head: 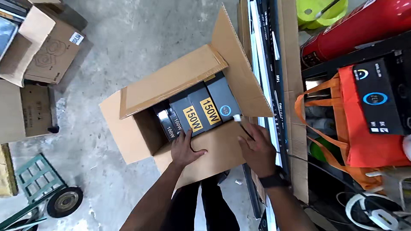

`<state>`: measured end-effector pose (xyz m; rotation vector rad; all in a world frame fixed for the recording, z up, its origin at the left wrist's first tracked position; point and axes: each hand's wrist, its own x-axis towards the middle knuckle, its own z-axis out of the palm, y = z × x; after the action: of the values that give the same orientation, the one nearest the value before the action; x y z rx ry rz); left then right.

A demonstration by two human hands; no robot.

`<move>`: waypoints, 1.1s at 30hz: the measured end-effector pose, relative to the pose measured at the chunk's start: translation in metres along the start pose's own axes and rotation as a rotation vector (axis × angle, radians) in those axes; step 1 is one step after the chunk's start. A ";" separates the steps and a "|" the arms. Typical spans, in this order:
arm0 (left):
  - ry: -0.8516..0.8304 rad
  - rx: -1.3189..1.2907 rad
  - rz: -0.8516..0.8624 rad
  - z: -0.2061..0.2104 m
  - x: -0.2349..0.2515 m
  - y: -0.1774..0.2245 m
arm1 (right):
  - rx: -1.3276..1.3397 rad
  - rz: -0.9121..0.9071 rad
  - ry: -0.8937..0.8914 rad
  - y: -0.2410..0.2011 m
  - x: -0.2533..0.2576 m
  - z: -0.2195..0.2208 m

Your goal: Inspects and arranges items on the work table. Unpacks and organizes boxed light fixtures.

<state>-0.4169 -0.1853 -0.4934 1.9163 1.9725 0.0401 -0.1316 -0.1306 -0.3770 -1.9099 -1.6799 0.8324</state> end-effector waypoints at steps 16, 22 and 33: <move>0.627 0.050 0.236 -0.088 0.144 -0.067 | -0.313 -0.225 0.427 0.071 0.061 0.101; 0.245 -0.036 -0.082 -0.140 0.291 -0.143 | -0.209 -0.369 0.521 0.078 0.041 0.073; 0.311 0.115 -0.173 -0.107 0.316 -0.149 | -0.003 -0.089 0.631 0.119 0.016 0.020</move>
<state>-0.5880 0.1364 -0.5174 1.8938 2.3866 0.1925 -0.0607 -0.1333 -0.4754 -1.8218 -1.3517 0.1525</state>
